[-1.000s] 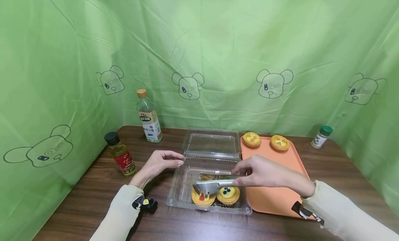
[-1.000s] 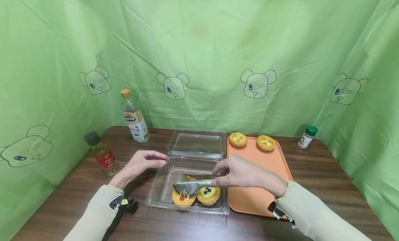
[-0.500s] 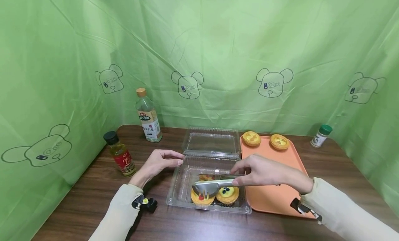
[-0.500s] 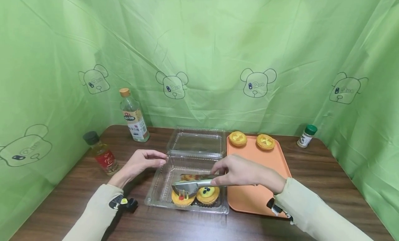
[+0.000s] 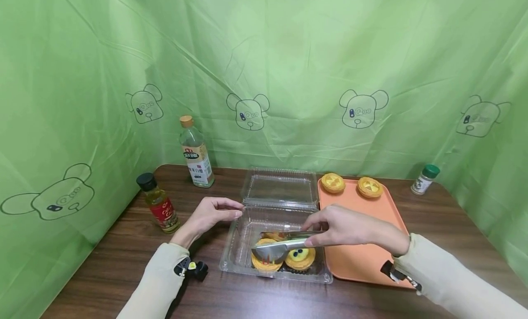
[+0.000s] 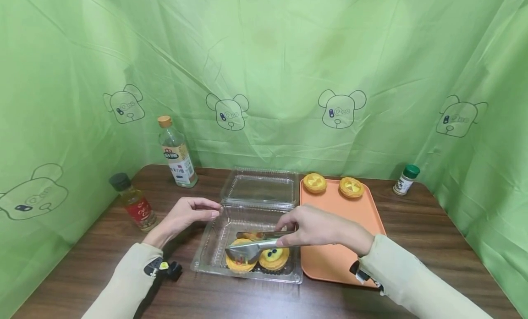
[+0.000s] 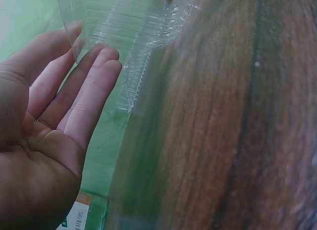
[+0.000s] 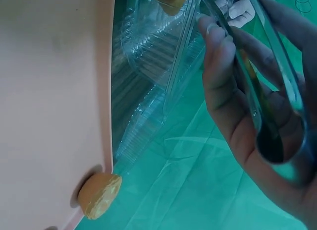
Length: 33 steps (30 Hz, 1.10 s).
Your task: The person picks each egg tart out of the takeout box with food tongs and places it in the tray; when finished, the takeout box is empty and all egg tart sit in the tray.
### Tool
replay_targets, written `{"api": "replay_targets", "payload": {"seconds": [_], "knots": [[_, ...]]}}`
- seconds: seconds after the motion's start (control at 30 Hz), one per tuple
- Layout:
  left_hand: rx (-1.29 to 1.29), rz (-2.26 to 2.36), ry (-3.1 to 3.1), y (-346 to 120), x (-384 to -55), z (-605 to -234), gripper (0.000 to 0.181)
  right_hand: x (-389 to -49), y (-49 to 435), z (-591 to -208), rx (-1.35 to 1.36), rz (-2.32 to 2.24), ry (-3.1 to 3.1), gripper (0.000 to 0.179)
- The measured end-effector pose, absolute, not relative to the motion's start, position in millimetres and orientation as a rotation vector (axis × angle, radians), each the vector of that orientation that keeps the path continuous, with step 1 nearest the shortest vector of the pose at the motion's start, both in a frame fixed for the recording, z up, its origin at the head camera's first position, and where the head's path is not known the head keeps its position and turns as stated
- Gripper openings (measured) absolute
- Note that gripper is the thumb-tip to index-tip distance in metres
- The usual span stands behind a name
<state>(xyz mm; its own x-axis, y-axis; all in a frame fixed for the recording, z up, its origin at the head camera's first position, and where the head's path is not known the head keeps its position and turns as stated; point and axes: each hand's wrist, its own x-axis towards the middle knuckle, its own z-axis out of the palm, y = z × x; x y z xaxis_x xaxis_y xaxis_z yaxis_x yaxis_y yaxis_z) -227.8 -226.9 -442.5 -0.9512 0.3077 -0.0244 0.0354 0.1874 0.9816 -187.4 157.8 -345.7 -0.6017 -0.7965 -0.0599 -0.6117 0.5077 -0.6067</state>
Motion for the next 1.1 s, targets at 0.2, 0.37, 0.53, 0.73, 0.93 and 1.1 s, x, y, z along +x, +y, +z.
{"api": "replay_targets", "payload": {"seconds": [0.2,0.37,0.53,0.73,0.93,1.1], "knots": [[0.344,1.84,2.258,-227.4,-228.8,-441.8,0.03,-186.9,157.4,-345.4,-1.214,-0.751,2.437,0.036],[0.335,1.833,2.261,-227.4,-229.0,-441.5,0.029,-184.5,159.5,-345.9,-1.249,-0.751,2.46,0.036],[0.305,1.837,2.25,-227.5,-228.6,-441.8,0.029,-183.7,163.3,-348.5,-1.262,-0.788,2.467,0.035],[0.325,1.851,2.244,-227.7,-228.5,-442.5,0.029,-184.1,170.1,-349.0,-1.235,-0.819,2.507,0.036],[0.353,1.84,2.248,-228.5,-228.1,-444.2,0.03,-184.1,177.7,-344.1,-1.159,-0.886,2.521,0.036],[0.357,1.837,2.262,-229.3,-228.0,-444.4,0.03,-183.3,185.6,-337.1,-1.084,-0.915,2.559,0.035]]}}
